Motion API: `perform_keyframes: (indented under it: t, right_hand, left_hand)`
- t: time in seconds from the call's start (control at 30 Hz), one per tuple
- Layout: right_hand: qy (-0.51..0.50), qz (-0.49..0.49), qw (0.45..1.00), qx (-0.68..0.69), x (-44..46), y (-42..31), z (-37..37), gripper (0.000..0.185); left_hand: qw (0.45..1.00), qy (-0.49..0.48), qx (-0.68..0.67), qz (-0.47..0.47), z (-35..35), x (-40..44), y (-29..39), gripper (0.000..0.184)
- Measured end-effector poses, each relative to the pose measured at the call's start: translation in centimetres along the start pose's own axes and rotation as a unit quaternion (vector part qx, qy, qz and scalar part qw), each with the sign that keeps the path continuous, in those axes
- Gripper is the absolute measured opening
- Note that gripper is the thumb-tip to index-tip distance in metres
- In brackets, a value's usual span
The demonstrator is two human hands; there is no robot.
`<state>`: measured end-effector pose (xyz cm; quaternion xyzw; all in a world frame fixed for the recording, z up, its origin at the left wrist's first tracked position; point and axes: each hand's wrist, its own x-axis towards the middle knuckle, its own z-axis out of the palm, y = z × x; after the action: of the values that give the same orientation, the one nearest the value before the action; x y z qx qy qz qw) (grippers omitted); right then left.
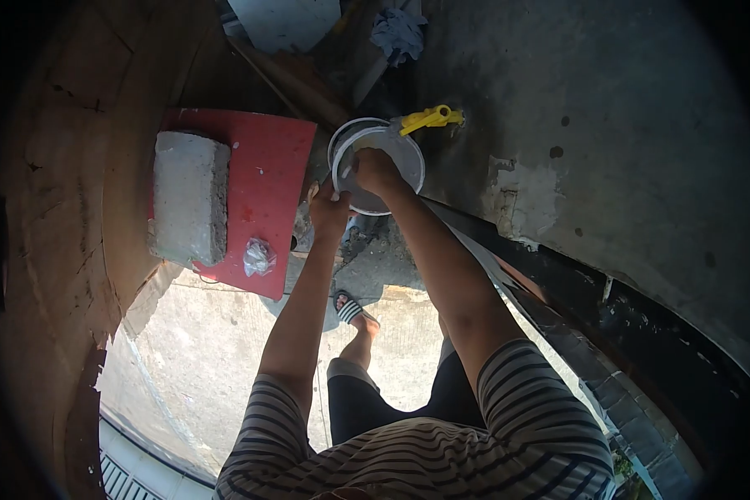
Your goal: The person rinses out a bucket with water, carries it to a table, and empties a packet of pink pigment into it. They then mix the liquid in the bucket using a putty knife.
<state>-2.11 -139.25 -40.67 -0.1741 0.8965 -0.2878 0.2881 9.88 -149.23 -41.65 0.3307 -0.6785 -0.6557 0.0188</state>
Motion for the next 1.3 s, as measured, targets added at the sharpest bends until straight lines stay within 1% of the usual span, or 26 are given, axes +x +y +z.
perform_keyframes:
  t: [0.03, 0.07, 0.1, 0.13, 0.2, 0.3, 0.33, 0.4, 0.43, 0.53, 0.57, 0.6, 0.67, 0.7, 0.73, 0.77, 0.83, 0.87, 0.93, 1.0, 1.07, 1.1, 1.17, 1.2, 1.27, 1.3]
  right_hand:
    - [0.0, 0.001, 1.0, -0.002, -0.6, -0.1, -0.2, 0.025]
    - [-0.034, -0.031, 0.997, -0.056, -1.3, -0.2, -0.3, 0.024]
    - [-0.067, -0.064, 0.99, -0.11, -1.7, -0.3, -0.6, 0.023]
    - [-0.068, -0.064, 0.989, -0.112, -1.8, -0.5, -0.9, 0.023]
    - [-0.096, 0.038, 0.958, -0.267, -1.7, -1.1, -1.7, 0.022]
    - [-0.044, 0.069, 0.954, -0.29, -0.3, -0.6, -3.4, 0.023]
    - [-0.044, 0.068, 0.954, -0.288, 0.0, -0.2, -3.0, 0.023]
    - [0.011, 0.076, 0.957, -0.281, 0.1, 1.0, -1.7, 0.022]
    - [0.012, 0.076, 0.956, -0.282, 0.0, 1.6, -1.1, 0.022]
    - [-0.043, 0.085, 0.955, -0.282, -0.3, 3.2, 0.9, 0.023]
    - [-0.095, 0.077, 0.965, -0.232, -0.4, 4.2, 1.2, 0.024]
    - [-0.143, 0.067, 0.97, -0.184, -0.4, 4.4, 0.9, 0.025]
    - [-0.156, 0.071, 0.973, -0.155, -1.7, 4.6, 1.1, 0.027]
    - [-0.127, 0.033, 0.983, -0.128, -3.7, 3.8, 0.7, 0.028]
    - [-0.098, -0.003, 0.99, -0.099, -5.1, 3.6, 0.8, 0.029]
    - [-0.098, -0.002, 0.99, -0.101, -5.9, 3.4, 1.0, 0.029]
    - [-0.129, -0.089, 0.975, -0.154, -6.5, 3.4, 1.7, 0.031]
    - [-0.129, -0.09, 0.976, -0.154, -6.3, 3.4, 1.8, 0.031]
    - [-0.237, -0.082, 0.964, -0.082, -6.0, 3.0, 1.8, 0.029]
    - [-0.246, -0.084, 0.961, -0.094, -5.8, 2.4, 1.5, 0.027]
    - [-0.313, 0.001, 0.95, -0.008, -6.0, 1.1, 0.1, 0.03]
    - [-0.313, 0.001, 0.95, -0.01, -6.2, 1.5, 0.3, 0.03]
    - [-0.167, -0.16, 0.966, -0.117, -6.6, 2.2, 0.8, 0.034]
    - [-0.167, -0.161, 0.966, -0.117, -6.2, 2.6, 0.7, 0.034]
    - [-0.117, -0.13, 0.984, -0.016, -4.2, 3.9, 0.2, 0.036]
    - [-0.097, -0.096, 0.99, 0.027, -3.2, 4.4, 0.0, 0.032]
  left_hand:
    - [0.999, 0.013, 0.037, 0.013, 0.0, 0.4, 0.1, 0.054]
    - [0.999, 0.013, 0.034, 0.012, -0.1, 0.7, 0.1, 0.054]
    - [0.999, -0.001, 0.048, -0.004, -0.5, 1.2, 0.1, 0.052]
    - [0.998, -0.016, 0.063, -0.02, -0.7, 1.4, 0.3, 0.05]
    - [0.998, -0.001, 0.055, -0.011, -0.4, 1.0, -0.1, 0.05]
    - [0.995, 0.026, 0.094, 0.005, -0.4, 0.1, -0.1, 0.056]
    - [0.996, 0.033, 0.081, -0.003, -0.2, 0.0, 0.3, 0.056]
    - [0.997, 0.038, 0.067, -0.009, 0.0, 0.1, 0.4, 0.056]
    - [0.992, 0.041, 0.115, 0.01, 0.0, 0.4, -0.1, 0.055]
    - [0.974, 0.044, 0.214, 0.052, 0.3, 0.2, 0.4, 0.052]
    - [0.961, 0.033, 0.265, 0.076, 0.5, -0.4, 1.0, 0.051]
    - [0.96, 0.032, 0.267, 0.078, 0.5, -0.2, 0.9, 0.051]
    - [0.971, 0.002, 0.239, 0.029, 0.7, 0.1, 0.7, 0.042]
    - [0.971, 0.003, 0.236, 0.028, 0.7, 0.4, 0.6, 0.042]
    - [0.973, -0.004, 0.23, -0.003, 0.4, 0.7, 0.2, 0.039]
    - [0.974, -0.011, 0.225, -0.033, 0.3, 1.1, 0.0, 0.036]
    - [0.964, -0.012, 0.262, -0.048, 0.4, 1.9, -0.5, 0.036]
    - [0.952, -0.013, 0.301, -0.063, 0.4, 2.4, -0.7, 0.036]
    - [0.943, -0.035, 0.325, -0.063, 0.0, 3.0, -0.3, 0.036]
    - [0.934, -0.056, 0.347, -0.064, -0.2, 3.9, 0.3, 0.038]
    - [0.895, -0.103, 0.422, -0.104, 0.0, 5.2, 1.5, 0.037]
    - [0.896, -0.103, 0.42, -0.105, 0.1, 5.5, 2.0, 0.037]
    - [0.875, -0.127, 0.46, -0.087, 0.2, 6.2, 3.1, 0.039]
    - [0.875, -0.126, 0.46, -0.087, 0.3, 6.7, 3.4, 0.039]
    - [0.887, -0.109, 0.445, -0.052, 0.9, 7.6, 4.1, 0.042]
    - [0.871, -0.112, 0.478, -0.037, 1.3, 6.4, 7.8, 0.044]
